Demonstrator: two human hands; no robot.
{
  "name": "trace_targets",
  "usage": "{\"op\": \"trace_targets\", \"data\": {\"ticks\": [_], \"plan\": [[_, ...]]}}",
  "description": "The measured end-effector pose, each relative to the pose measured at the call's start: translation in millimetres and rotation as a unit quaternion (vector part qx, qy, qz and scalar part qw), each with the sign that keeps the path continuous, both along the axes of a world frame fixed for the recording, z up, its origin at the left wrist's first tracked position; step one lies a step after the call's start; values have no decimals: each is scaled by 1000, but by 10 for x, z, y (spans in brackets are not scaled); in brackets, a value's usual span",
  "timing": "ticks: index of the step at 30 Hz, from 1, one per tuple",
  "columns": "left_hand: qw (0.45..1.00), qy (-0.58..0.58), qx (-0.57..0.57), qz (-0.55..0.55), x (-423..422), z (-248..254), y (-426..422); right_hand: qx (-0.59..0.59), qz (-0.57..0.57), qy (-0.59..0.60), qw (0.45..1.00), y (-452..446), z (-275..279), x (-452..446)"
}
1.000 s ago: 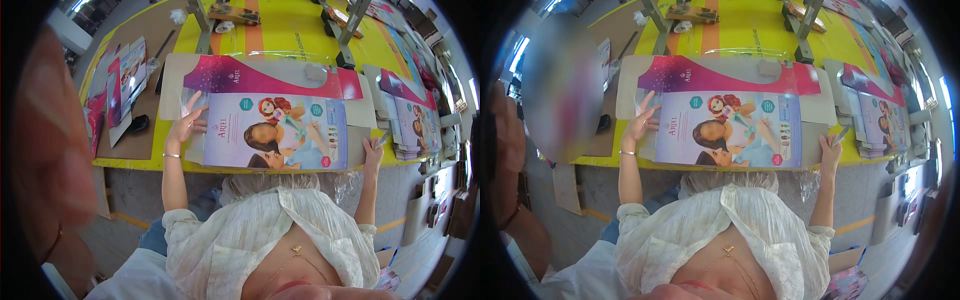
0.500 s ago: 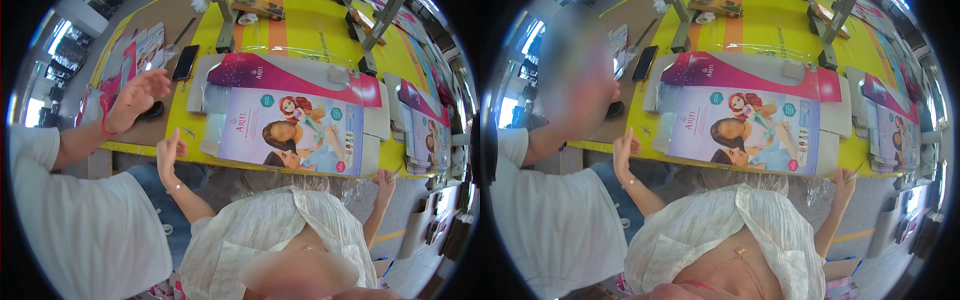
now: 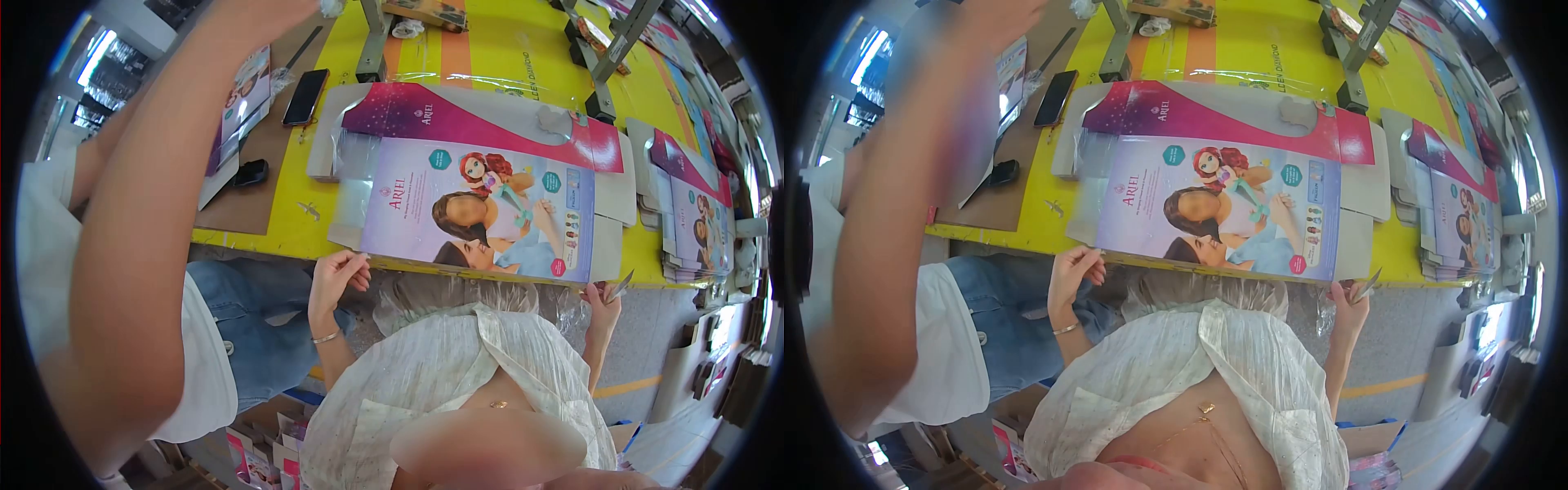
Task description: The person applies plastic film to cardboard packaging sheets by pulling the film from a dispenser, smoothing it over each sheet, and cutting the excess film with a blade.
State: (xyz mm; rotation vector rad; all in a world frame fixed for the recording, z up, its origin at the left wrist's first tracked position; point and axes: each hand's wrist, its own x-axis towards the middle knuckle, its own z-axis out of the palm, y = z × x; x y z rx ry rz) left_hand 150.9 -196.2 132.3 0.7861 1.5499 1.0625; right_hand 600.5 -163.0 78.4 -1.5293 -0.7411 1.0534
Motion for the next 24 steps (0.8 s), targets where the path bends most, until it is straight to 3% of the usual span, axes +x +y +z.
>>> {"op": "trace_targets", "data": {"ticks": [4,8,11,14,19,21,22,24], "plan": [[997,-58,33,-34,-103,37,-52,17,-2,-7,1000,12,45,41],[998,16,-56,-12,-52,34,-34,7,3,-2,1000,13,119,99],[997,46,-50,-28,64,45,7,-51,40,45,997,22,196,97],[996,70,-37,-27,129,47,-9,-35,49,55,997,12,141,105],[998,-56,8,-35,-18,-48,-97,-17,86,59,994,36,232,233],[987,-133,-17,-88,-81,-96,-66,-23,123,64,990,34,292,254],[988,-76,-91,-104,-75,-94,-43,-20,120,65,990,28,317,249],[987,-58,-81,-128,-27,-83,-18,-31,141,77,987,28,391,231]]}}
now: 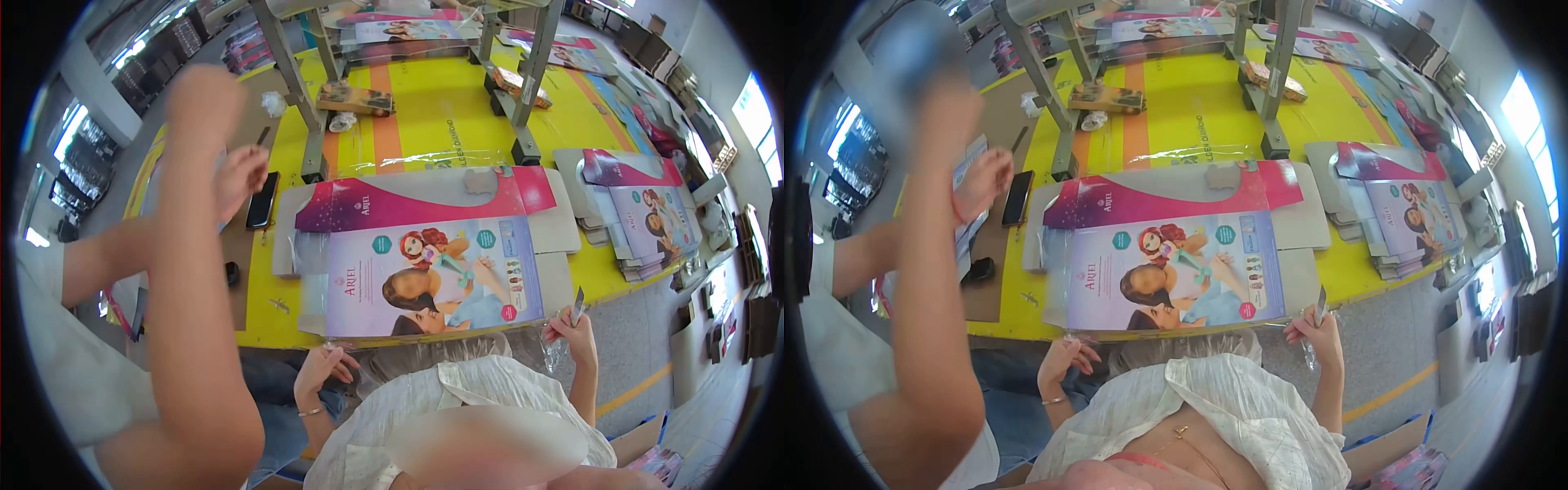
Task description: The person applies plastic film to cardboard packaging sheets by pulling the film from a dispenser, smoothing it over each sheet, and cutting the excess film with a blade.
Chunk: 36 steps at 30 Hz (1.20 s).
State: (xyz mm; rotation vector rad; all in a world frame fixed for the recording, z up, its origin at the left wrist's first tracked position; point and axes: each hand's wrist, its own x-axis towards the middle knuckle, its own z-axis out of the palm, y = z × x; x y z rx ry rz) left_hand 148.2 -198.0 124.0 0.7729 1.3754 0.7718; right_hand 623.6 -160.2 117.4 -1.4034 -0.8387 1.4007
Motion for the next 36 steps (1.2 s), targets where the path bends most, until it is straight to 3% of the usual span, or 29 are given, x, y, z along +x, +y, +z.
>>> {"op": "trace_targets", "data": {"ticks": [7,11,16,17,19,20,21,22,23,24,25,27,36], "plan": [[996,-42,20,70,191,-5,93,-10,28,29,999,21,-25,49],[997,-47,23,58,174,2,95,-10,43,50,998,45,-7,81],[998,-61,17,4,210,-1,100,-26,65,45,997,94,49,66],[995,-78,-18,-55,103,-130,122,-33,71,41,996,95,61,61],[991,12,29,-133,256,79,252,-33,74,41,996,98,69,48],[970,119,129,-168,412,391,429,-32,77,40,996,99,70,42],[905,260,270,-199,619,827,730,-31,79,40,996,98,74,40],[736,438,458,-239,909,1496,1250,-31,81,39,995,94,80,41],[426,639,600,-224,1185,2372,2060,-30,79,38,996,93,85,45],[213,744,602,-200,1275,2654,2530,-31,80,38,996,92,89,46],[164,751,602,-216,1319,2785,2854,-32,81,37,996,91,92,46],[130,772,579,-229,1294,2781,3209,-33,84,38,995,99,90,45],[132,771,578,-234,1195,2598,3181,-23,98,49,994,101,88,62]]}}
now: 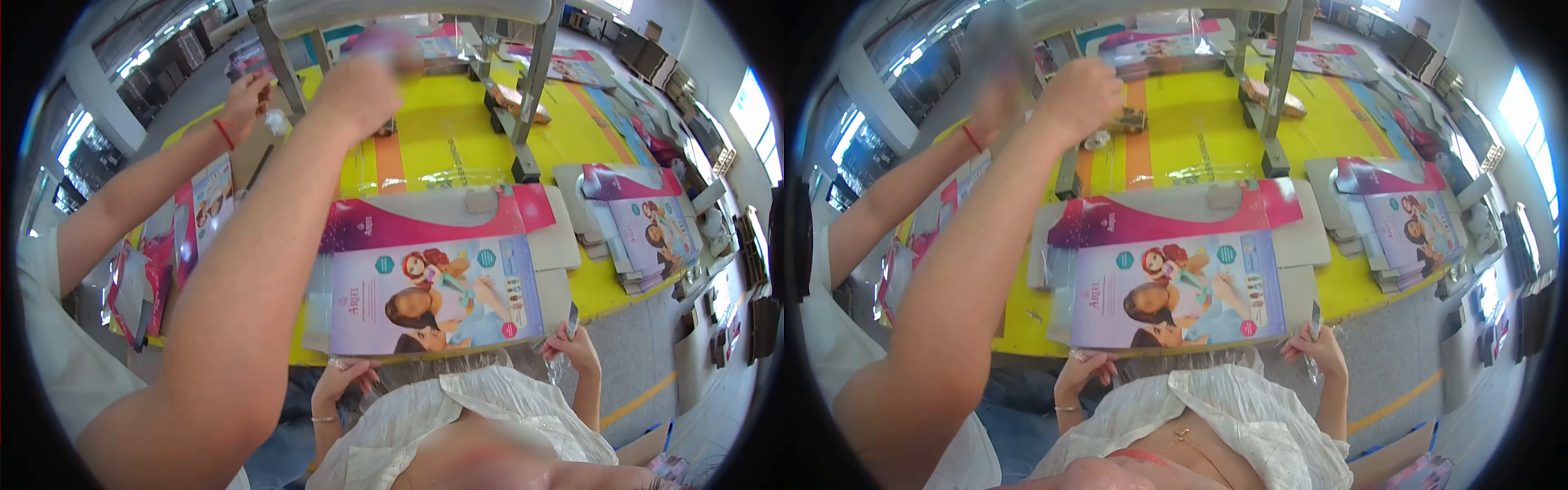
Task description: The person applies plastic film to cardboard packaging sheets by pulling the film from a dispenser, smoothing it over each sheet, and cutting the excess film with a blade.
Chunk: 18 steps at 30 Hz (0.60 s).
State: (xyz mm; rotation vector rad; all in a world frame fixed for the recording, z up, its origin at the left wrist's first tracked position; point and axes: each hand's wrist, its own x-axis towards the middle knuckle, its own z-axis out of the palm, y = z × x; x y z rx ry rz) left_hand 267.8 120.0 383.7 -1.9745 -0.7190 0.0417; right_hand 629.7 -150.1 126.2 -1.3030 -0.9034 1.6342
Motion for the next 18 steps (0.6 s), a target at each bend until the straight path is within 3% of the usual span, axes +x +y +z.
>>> {"op": "trace_targets", "data": {"ticks": [9,18], "plan": [[998,-14,-25,63,83,-63,-234,-20,3,-28,999,-21,-15,32],[997,15,28,70,83,11,-243,0,4,-26,1000,-2,-28,78]]}}
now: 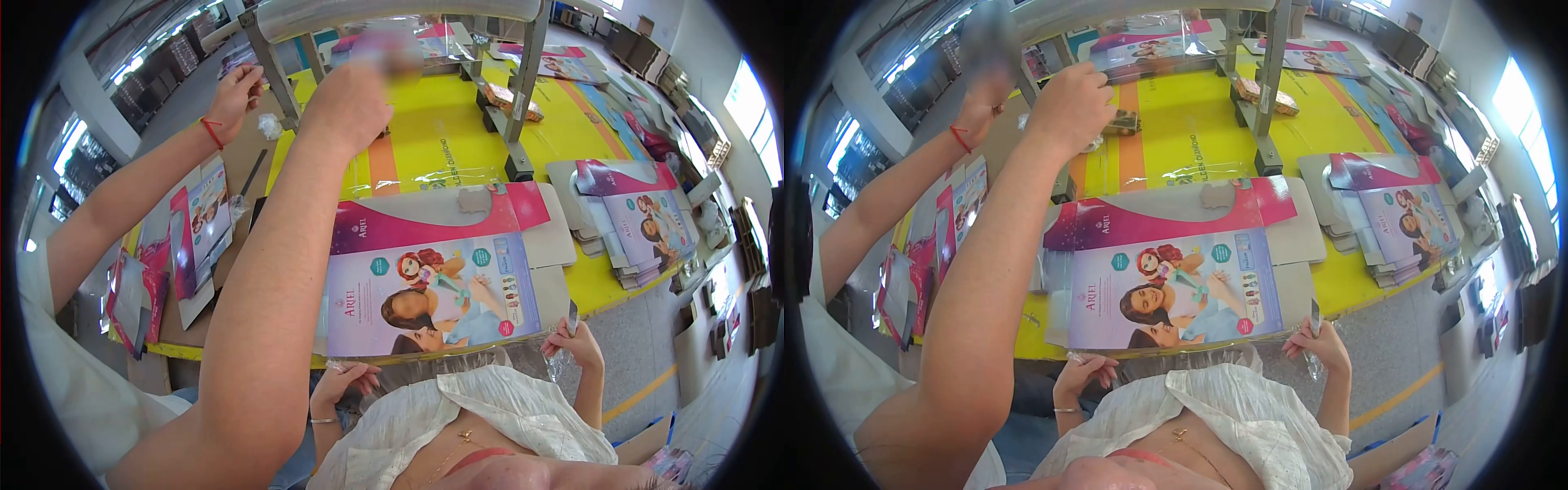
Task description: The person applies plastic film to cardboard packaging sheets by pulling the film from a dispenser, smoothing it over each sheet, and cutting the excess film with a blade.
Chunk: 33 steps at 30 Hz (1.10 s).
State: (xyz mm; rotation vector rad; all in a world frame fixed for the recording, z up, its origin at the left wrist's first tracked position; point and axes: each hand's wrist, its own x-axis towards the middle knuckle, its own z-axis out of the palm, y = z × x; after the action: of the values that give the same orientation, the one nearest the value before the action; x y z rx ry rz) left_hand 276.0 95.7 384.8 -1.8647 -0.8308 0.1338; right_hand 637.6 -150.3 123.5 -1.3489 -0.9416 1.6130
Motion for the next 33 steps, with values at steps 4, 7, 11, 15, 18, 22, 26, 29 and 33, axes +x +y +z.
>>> {"op": "trace_targets", "data": {"ticks": [4,7,11,15,18,22,26,29,33], "plan": [[999,16,29,6,-29,62,130,5,9,-13,1000,6,29,15],[996,45,76,14,-1,205,76,8,24,-7,1000,10,35,50],[991,85,107,-8,-25,252,68,7,32,16,999,37,11,124],[985,117,122,-26,3,277,-12,-2,22,55,998,57,4,130],[985,122,120,-5,91,276,-157,-28,-10,113,993,69,26,119],[985,51,158,54,-278,493,-228,-37,-24,127,991,89,23,105],[974,-30,172,147,-856,539,-95,-41,-36,131,990,71,10,100],[970,-51,169,165,-912,466,-25,-41,-41,130,990,58,10,97],[968,-68,165,174,-933,405,15,-35,-43,128,990,52,23,80]]}}
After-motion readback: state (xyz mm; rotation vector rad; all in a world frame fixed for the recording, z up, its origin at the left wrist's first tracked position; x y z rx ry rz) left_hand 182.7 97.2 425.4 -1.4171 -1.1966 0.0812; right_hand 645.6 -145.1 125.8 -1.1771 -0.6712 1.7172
